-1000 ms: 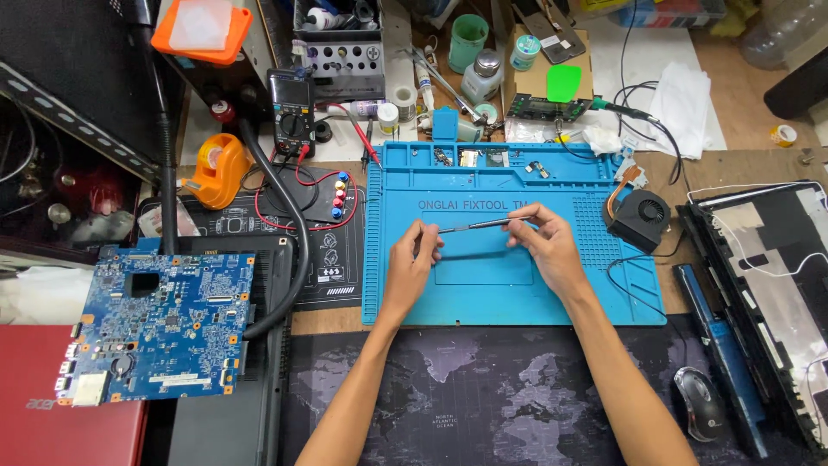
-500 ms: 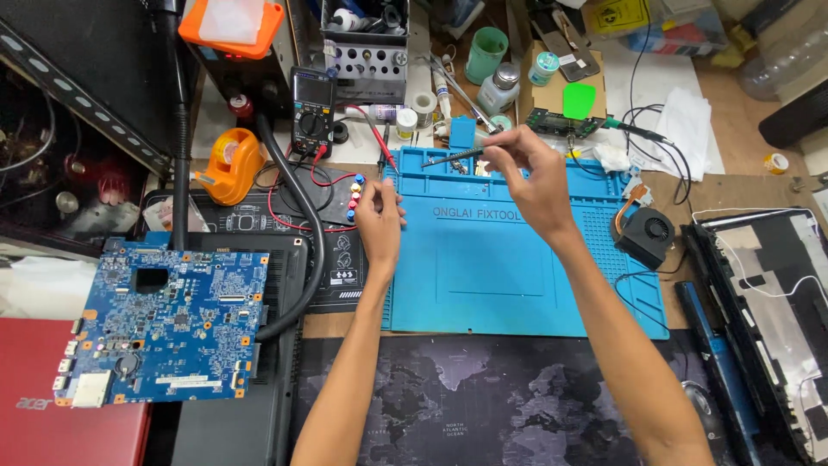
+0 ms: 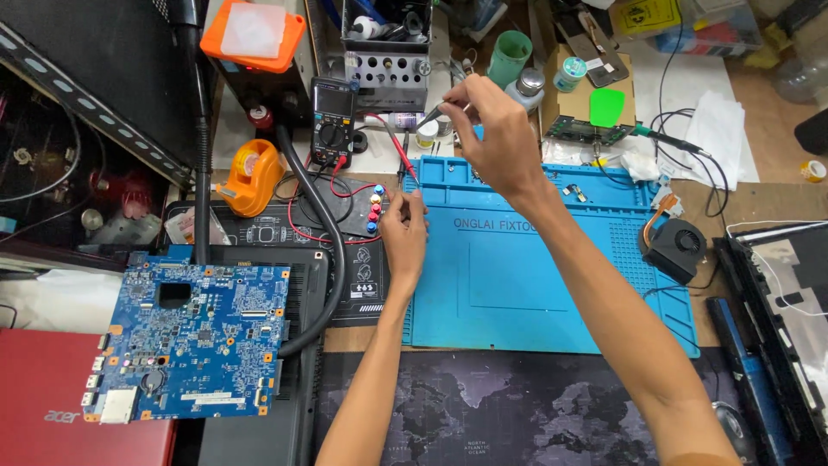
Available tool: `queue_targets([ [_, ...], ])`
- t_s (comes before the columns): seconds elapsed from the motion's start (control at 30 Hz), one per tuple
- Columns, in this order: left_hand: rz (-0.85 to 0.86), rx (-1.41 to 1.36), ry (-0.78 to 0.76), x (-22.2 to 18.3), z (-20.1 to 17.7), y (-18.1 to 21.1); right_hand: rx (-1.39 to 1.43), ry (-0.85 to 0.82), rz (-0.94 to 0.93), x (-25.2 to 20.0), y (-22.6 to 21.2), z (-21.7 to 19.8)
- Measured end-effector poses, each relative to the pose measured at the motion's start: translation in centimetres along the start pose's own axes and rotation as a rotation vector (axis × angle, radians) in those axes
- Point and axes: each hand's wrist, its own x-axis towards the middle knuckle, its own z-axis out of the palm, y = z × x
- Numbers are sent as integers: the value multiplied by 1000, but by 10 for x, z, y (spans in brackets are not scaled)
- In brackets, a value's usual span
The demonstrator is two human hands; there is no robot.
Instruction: Repairing a laptop screen assembly by routing internal wires and handling the motherboard
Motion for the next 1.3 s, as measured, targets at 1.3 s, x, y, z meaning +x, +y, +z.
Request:
queue_targets([
  [1.3,9,158,44,7,1,0,-464,105,-106,35,60,77],
])
